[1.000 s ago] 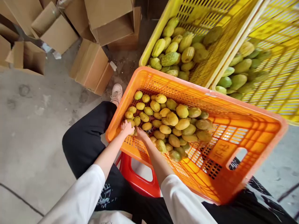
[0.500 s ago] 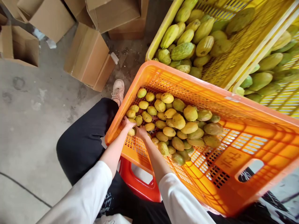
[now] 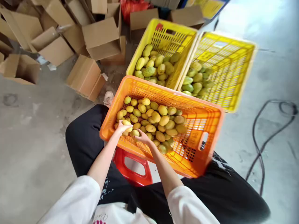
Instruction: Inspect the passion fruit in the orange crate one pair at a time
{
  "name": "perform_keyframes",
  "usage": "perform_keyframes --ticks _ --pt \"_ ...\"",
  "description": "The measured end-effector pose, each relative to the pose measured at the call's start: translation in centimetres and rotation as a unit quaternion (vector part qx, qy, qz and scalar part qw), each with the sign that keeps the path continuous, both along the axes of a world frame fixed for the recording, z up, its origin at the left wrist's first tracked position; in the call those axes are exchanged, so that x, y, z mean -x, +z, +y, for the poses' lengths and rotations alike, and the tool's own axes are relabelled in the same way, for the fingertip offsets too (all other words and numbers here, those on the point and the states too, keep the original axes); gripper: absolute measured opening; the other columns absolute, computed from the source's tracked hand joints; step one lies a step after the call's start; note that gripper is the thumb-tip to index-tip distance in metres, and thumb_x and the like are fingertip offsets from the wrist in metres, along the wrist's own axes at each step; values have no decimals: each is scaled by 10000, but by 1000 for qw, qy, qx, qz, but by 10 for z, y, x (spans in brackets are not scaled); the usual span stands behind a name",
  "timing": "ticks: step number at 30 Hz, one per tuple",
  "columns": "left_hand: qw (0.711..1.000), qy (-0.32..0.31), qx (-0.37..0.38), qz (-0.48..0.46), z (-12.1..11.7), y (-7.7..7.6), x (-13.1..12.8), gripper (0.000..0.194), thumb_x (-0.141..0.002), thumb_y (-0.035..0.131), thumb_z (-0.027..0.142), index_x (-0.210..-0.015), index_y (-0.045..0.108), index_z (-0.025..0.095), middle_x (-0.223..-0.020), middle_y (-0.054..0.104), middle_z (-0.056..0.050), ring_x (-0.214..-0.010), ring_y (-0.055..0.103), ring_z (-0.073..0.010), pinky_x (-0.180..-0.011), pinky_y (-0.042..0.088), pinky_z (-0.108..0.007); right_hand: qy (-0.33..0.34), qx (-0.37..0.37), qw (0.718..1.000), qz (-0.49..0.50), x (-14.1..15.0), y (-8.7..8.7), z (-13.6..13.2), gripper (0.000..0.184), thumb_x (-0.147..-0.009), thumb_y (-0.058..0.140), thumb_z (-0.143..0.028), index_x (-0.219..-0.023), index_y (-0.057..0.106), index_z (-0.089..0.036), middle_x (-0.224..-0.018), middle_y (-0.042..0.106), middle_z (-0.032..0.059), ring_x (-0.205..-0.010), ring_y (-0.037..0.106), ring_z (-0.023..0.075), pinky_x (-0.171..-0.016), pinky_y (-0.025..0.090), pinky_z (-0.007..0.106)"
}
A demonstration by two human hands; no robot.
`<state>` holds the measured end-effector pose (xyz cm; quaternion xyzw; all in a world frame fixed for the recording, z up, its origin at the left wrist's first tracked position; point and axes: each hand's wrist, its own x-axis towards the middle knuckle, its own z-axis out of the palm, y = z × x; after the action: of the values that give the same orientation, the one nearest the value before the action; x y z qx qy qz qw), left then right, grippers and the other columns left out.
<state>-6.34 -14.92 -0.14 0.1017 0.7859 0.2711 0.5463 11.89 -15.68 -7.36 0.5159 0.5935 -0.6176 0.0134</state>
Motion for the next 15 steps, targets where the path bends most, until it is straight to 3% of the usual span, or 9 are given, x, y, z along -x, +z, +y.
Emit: perform_keyframes --ticks 5,8,10,12,15 --pt "989 -15 -92 -117 6 74 -23 615 -567 907 253 -1057 541 189 -1067 659 -97 -995 659 -221 -830 523 -313 -211 41 967 135 -47 64 1 611 -816 550 -501 -1384 482 -288 -1248 664 53 -1116 630 254 -905 532 388" --pt "972 -47 -135 -186 10 120 -25 461 -651 823 321 -1044 614 199 -1017 679 -64 -974 663 -213 -761 537 -282 -277 43 937 208 -80 112 2 617 -843 452 -577 -1375 479 -266 -1268 659 76 -1155 617 281 -912 532 413" --pt "958 -34 -149 -244 10 145 -19 407 -677 767 326 -1038 643 184 -969 679 -58 -954 660 -212 -728 548 -271 -308 37 917 249 -103 143 1 615 -832 437 -600 -1347 499 -271 -1215 682 80 -1135 625 291 -896 534 419" --pt "951 -33 -159 -264 7 161 -11 360 -690 724 299 -1014 651 158 -951 682 -70 -954 664 -220 -735 558 -273 -351 62 876 326 -123 168 -5 599 -798 507 -573 -1313 521 -268 -1163 699 87 -1119 629 303 -892 523 427" --pt "943 -36 -189 -272 -2 165 -3 325 -733 642 246 -1050 625 176 -997 685 -78 -993 675 -244 -807 567 -333 -375 90 862 329 -139 186 -19 639 -792 428 -650 -1215 590 -198 -1110 711 132 -1050 651 326 -808 528 431"
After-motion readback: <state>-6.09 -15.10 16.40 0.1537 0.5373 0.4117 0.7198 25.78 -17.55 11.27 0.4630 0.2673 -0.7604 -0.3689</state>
